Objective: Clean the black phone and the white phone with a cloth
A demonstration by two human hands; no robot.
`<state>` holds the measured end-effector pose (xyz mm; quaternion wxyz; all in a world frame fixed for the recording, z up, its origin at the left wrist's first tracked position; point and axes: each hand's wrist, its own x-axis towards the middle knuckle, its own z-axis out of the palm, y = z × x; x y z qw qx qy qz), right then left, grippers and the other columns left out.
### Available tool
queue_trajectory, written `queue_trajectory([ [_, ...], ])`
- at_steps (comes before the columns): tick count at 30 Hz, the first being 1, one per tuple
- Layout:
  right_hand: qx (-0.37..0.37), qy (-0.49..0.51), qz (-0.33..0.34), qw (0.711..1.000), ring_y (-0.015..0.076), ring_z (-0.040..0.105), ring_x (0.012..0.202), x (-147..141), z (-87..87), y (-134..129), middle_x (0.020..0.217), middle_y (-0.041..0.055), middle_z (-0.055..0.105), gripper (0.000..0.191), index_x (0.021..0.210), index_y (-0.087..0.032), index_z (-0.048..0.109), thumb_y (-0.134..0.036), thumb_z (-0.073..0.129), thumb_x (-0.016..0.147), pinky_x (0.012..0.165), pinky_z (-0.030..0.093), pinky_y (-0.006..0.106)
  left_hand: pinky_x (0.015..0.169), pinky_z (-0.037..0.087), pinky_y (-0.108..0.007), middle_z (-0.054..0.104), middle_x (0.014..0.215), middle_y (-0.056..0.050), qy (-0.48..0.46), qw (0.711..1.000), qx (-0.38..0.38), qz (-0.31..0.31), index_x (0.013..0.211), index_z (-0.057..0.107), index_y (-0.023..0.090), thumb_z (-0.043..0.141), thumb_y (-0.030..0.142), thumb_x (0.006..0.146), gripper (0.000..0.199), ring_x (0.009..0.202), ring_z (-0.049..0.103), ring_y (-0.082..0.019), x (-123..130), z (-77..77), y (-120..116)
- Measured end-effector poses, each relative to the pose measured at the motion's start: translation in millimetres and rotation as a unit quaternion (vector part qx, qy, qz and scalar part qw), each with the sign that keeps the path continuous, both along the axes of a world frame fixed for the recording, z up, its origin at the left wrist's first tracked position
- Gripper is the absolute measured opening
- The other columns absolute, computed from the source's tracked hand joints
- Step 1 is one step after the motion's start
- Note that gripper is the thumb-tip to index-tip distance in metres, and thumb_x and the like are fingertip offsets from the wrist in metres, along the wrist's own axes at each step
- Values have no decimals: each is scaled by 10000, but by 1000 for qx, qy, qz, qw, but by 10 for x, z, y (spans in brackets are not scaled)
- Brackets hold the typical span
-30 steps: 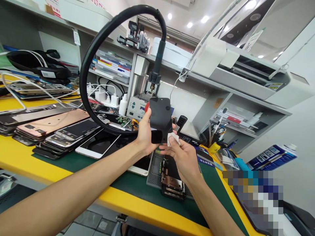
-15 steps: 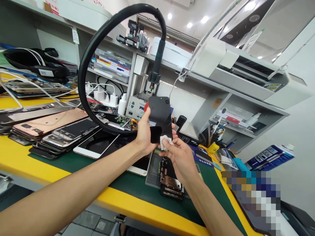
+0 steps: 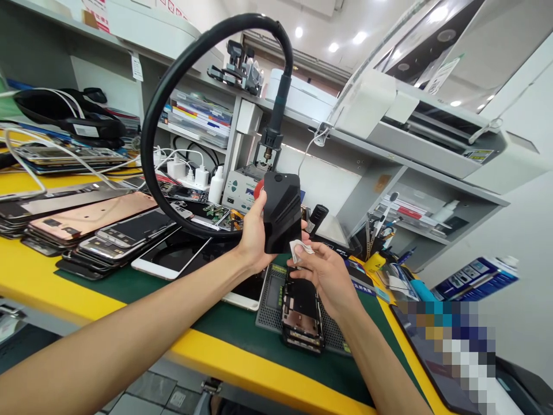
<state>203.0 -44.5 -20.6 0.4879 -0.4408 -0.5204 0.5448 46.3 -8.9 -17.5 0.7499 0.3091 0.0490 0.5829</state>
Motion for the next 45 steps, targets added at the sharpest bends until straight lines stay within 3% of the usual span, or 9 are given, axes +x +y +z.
queue_trajectory([
  [9, 108, -67, -80, 989, 164, 582, 717, -62, -76, 107, 838, 17, 592, 450, 893, -155, 657, -553, 786, 729, 513, 609, 291, 716, 569, -334, 754, 897, -117, 6, 1000, -14, 5, 1162, 688, 114, 412, 559, 963, 560, 788, 720, -250, 176, 17, -127],
  [12, 126, -77, -53, 988, 165, 562, 736, -19, -63, 113, 864, 24, 612, 445, 916, -156, 685, -576, 731, 774, 567, 622, 306, 696, 570, -330, 755, 903, -112, 12, 1000, -15, 13, 1178, 683, 124, 417, 546, 964, 543, 765, 720, -241, 154, 29, -132],
  [17, 130, -93, 24, 987, 163, 589, 788, -44, -30, 35, 890, 10, 646, 542, 1119, -179, 633, -468, 828, 704, 619, 603, 273, 599, 568, -365, 746, 852, -166, 59, 998, -30, -4, 1105, 700, 65, 326, 635, 948, 700, 679, 712, -273, 116, 19, -123],
  [21, 133, -120, -28, 983, 157, 597, 710, -128, -38, 21, 803, 12, 668, 560, 1034, -158, 614, -472, 864, 642, 533, 555, 229, 634, 567, -331, 753, 869, -132, 46, 999, -12, -16, 1122, 697, 103, 409, 610, 943, 610, 723, 721, -256, 168, -31, -117],
  [29, 177, -148, -57, 971, 150, 482, 634, -30, -56, 74, 705, 3, 554, 490, 950, -172, 716, -638, 601, 854, 479, 551, 259, 759, 572, -344, 755, 949, -111, 21, 999, 16, -29, 1190, 677, 125, 440, 554, 961, 541, 836, 723, -257, 135, -23, -100],
  [35, 131, -133, 14, 982, 176, 620, 737, -53, -38, 21, 891, 34, 686, 519, 1097, -178, 641, -502, 803, 724, 557, 565, 257, 722, 576, -355, 758, 909, -127, 27, 999, -4, -35, 1139, 697, 112, 424, 555, 963, 549, 776, 729, -258, 146, -47, -89],
  [38, 132, -133, -21, 982, 186, 636, 769, -97, -57, 15, 893, 45, 704, 542, 1050, -165, 619, -456, 859, 661, 563, 552, 240, 670, 571, -341, 758, 883, -126, 43, 998, -8, -39, 1124, 702, 112, 448, 576, 947, 558, 758, 729, -262, 178, -68, -101],
  [42, 141, -129, -72, 979, 174, 562, 706, -103, -78, 45, 735, 9, 611, 443, 958, -169, 656, -559, 745, 768, 499, 546, 246, 651, 562, -320, 757, 901, -112, 37, 997, 10, -64, 1165, 686, 130, 426, 576, 958, 556, 797, 724, -259, 178, -60, -112],
  [45, 152, -127, -62, 978, 166, 492, 675, -71, -70, 63, 670, -8, 506, 448, 938, -182, 688, -611, 676, 809, 470, 538, 248, 653, 561, -319, 755, 912, -107, 31, 997, 14, -63, 1181, 680, 134, 414, 576, 963, 561, 797, 721, -255, 146, -46, -98],
])
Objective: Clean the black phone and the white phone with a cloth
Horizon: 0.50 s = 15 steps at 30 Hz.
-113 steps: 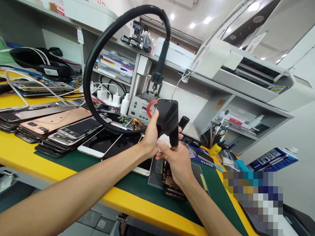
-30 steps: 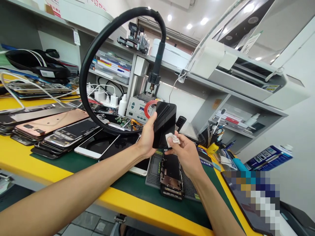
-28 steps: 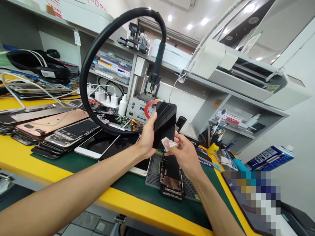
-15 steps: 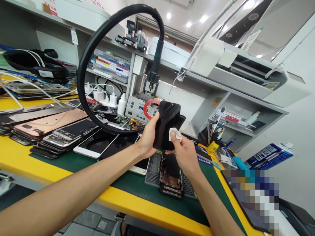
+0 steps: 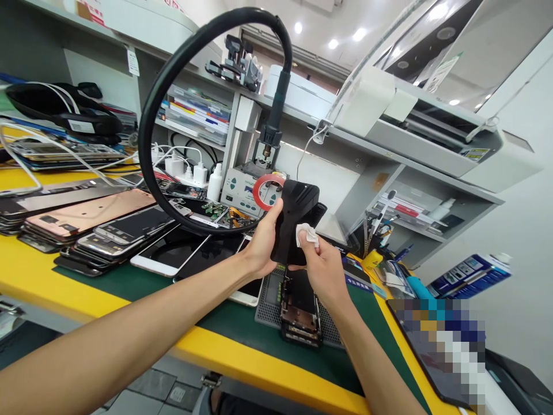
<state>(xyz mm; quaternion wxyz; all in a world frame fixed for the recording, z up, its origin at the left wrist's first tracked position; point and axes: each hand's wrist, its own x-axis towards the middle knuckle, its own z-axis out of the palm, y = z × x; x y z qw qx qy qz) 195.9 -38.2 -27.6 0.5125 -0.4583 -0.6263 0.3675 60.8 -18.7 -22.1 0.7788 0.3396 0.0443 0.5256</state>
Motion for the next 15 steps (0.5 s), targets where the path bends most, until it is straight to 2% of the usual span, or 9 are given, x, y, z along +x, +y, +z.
queue_trajectory([
  [4, -1, 3, 42, 999, 174, 503, 719, 43, 31, -19, 780, 8, 560, 446, 970, -197, 688, -612, 677, 807, 518, 561, 267, 648, 559, -316, 756, 914, -112, -10, 1000, -4, 11, 1167, 688, 122, 437, 553, 960, 540, 783, 719, -252, -35, -11, 38],
  [8, -18, -1, 72, 997, 167, 564, 742, 8, 18, -57, 838, 7, 628, 496, 1066, -186, 619, -509, 794, 733, 609, 569, 279, 715, 570, -336, 763, 919, -110, -18, 1000, -1, 22, 1163, 693, 133, 466, 544, 952, 514, 811, 727, -260, -21, -49, 56],
  [12, 21, -40, -23, 999, 167, 590, 736, -76, -38, -54, 839, 5, 656, 497, 977, -189, 569, -491, 835, 685, 632, 504, 264, 714, 572, -331, 767, 908, -101, -8, 1000, -19, 17, 1166, 696, 145, 504, 562, 930, 516, 820, 733, -267, 44, -75, 27],
  [15, 81, -72, -102, 989, 130, 492, 628, -82, -29, -32, 702, -36, 559, 429, 781, -202, 509, -551, 758, 760, 561, 395, 233, 772, 570, -333, 768, 918, -91, -22, 1000, -18, -1, 1192, 684, 150, 501, 538, 941, 497, 860, 731, -263, 90, -62, -8],
])
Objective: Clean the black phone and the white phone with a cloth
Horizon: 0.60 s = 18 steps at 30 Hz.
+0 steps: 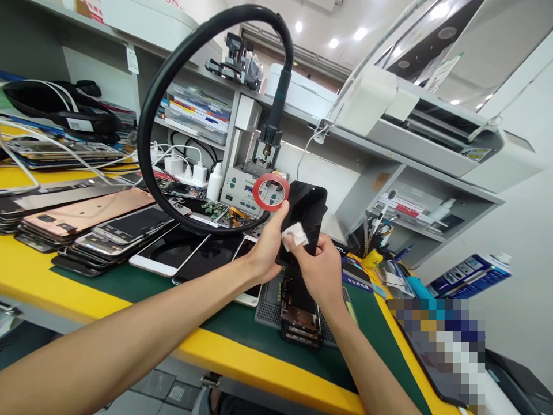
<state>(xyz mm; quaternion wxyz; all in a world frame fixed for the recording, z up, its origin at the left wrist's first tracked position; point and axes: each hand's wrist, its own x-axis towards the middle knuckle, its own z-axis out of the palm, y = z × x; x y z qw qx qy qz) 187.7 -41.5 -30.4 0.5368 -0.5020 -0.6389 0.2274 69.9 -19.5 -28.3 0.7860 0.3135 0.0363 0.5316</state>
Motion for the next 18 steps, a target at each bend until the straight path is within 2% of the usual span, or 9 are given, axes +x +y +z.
queue_trajectory([
  [3, 29, -41, -40, 998, 114, 357, 564, 62, 53, 21, 602, -54, 401, 479, 655, -213, 404, -587, 592, 888, 517, 291, 245, 819, 563, -347, 766, 931, -92, -1, 1000, 4, -15, 1214, 671, 143, 479, 530, 955, 504, 885, 728, -261, 6, 27, -21],
  [6, 14, -47, 3, 999, 118, 352, 565, 136, 88, 32, 615, -49, 412, 431, 705, -206, 478, -565, 521, 939, 533, 299, 252, 813, 564, -359, 764, 928, -112, 16, 1000, -16, -17, 1194, 679, 120, 452, 568, 951, 558, 876, 726, -269, -28, 42, -17],
  [8, -7, -36, 46, 998, 117, 388, 563, 154, 85, 31, 640, -46, 465, 377, 770, -203, 538, -547, 560, 924, 534, 327, 247, 792, 567, -369, 763, 918, -128, 26, 999, -31, -25, 1166, 690, 108, 441, 596, 940, 593, 861, 727, -282, -54, 42, -4],
  [10, -34, -12, 90, 995, 129, 489, 611, 136, 67, 21, 726, -29, 565, 319, 875, -203, 587, -516, 654, 869, 552, 387, 239, 777, 569, -378, 762, 917, -139, 27, 998, -37, -39, 1148, 697, 103, 433, 603, 937, 604, 848, 728, -290, -69, 34, 10],
  [12, -51, 18, 114, 992, 164, 595, 727, 91, 44, 7, 863, -2, 649, 378, 993, -208, 596, -471, 763, 779, 611, 460, 247, 777, 569, -377, 762, 926, -141, 15, 999, -33, -40, 1153, 695, 109, 433, 572, 948, 570, 836, 730, -283, -70, 24, 20],
  [14, -53, 28, 97, 993, 194, 636, 798, 39, 32, -6, 941, 21, 684, 483, 1048, -210, 590, -442, 830, 699, 665, 501, 271, 794, 567, -371, 763, 944, -137, 0, 999, -26, -36, 1169, 689, 118, 441, 533, 959, 527, 834, 732, -268, -60, 14, 24],
  [18, -24, -5, 5, 1000, 204, 624, 755, -20, 66, -20, 874, 27, 697, 478, 972, -196, 627, -484, 846, 658, 637, 496, 278, 848, 551, -355, 763, 982, -128, -15, 998, -13, -52, 1191, 684, 121, 483, 507, 955, 496, 891, 728, -262, -20, 0, 3],
])
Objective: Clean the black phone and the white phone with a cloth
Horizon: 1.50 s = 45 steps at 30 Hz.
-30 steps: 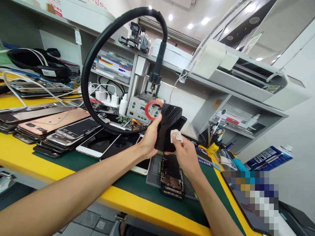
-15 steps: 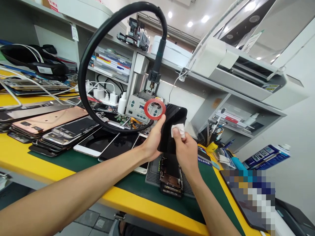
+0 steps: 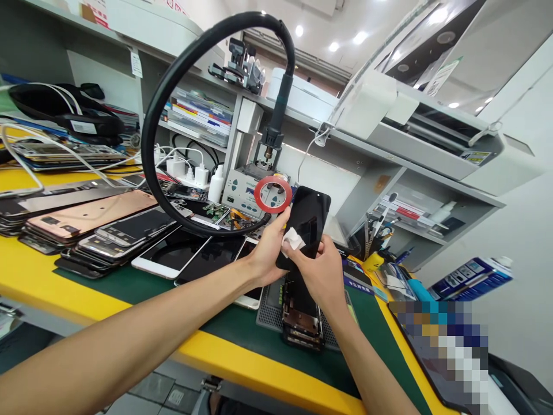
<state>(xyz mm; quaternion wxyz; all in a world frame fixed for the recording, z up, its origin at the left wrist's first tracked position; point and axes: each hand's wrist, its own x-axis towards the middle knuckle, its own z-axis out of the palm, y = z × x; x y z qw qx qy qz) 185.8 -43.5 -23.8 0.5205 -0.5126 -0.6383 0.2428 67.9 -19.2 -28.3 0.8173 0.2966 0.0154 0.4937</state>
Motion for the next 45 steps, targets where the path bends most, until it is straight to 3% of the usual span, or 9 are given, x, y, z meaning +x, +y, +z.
queue_trajectory([
  [5, 30, 25, -37, 999, 152, 506, 629, 35, 56, 27, 700, -14, 598, 412, 831, -182, 657, -583, 732, 769, 543, 387, 242, 863, 533, -363, 761, 975, -126, 8, 998, 0, -57, 1192, 687, 128, 482, 545, 946, 525, 925, 721, -278, 36, -6, -41],
  [11, 19, 35, -22, 999, 123, 357, 567, 164, 6, 98, 574, -28, 426, 528, 639, -179, 510, -655, 595, 853, 506, 266, 258, 814, 537, -348, 756, 976, -129, 28, 997, -25, -65, 1138, 707, 132, 446, 549, 955, 525, 891, 718, -271, -14, 7, -22],
  [17, -30, 67, 92, 993, 155, 554, 676, 200, 18, 77, 771, 0, 647, 388, 926, -175, 655, -537, 725, 807, 621, 445, 252, 779, 535, -359, 754, 920, -151, 19, 995, -30, -97, 1106, 709, 88, 388, 523, 972, 557, 822, 719, -274, -65, 52, -14],
  [20, -40, 73, 128, 988, 219, 657, 885, 136, 45, 41, 1020, 54, 719, 547, 1152, -187, 648, -442, 834, 705, 761, 529, 302, 750, 529, -329, 758, 877, -129, 22, 995, -40, -86, 1095, 715, 91, 416, 512, 964, 533, 781, 717, -254, -56, 41, -10],
  [27, 9, 47, -27, 998, 266, 677, 908, 59, 96, 61, 955, 49, 749, 479, 1004, -178, 740, -534, 814, 692, 741, 541, 315, 889, 507, -346, 759, 1000, -108, 25, 997, -3, -67, 1233, 666, 133, 495, 523, 943, 515, 920, 716, -260, 31, -35, -42],
  [32, -31, 75, -63, 995, 179, 602, 554, 105, 125, 78, 667, 17, 672, 521, 892, -145, 735, -648, 710, 755, 473, 455, 258, 780, 552, -403, 753, 954, -157, 88, 991, -3, -99, 1197, 674, 102, 420, 654, 920, 667, 827, 724, -296, 37, -40, -55],
  [36, -83, 81, -6, 993, 134, 512, 422, 120, 148, 36, 635, -7, 642, 532, 1008, -157, 705, -623, 731, 751, 362, 377, 241, 771, 559, -389, 754, 923, -158, 80, 992, 0, -96, 1156, 690, 99, 421, 663, 916, 669, 818, 727, -292, 2, -23, -30],
  [41, -117, 70, 150, 979, 219, 683, 939, 116, 103, -14, 1032, 50, 732, 526, 1113, -186, 632, -377, 858, 678, 785, 553, 279, 737, 567, -351, 753, 893, -168, 62, 997, -5, -35, 1109, 702, 68, 414, 582, 949, 611, 795, 729, -275, -76, 33, 17],
  [45, -127, 31, 146, 981, 207, 680, 907, 116, 73, -24, 1003, 45, 731, 543, 1058, -177, 606, -307, 895, 617, 763, 553, 271, 671, 577, -358, 744, 866, -187, 71, 997, 0, -17, 1090, 697, 46, 387, 583, 952, 636, 747, 727, -280, -113, 53, 39],
])
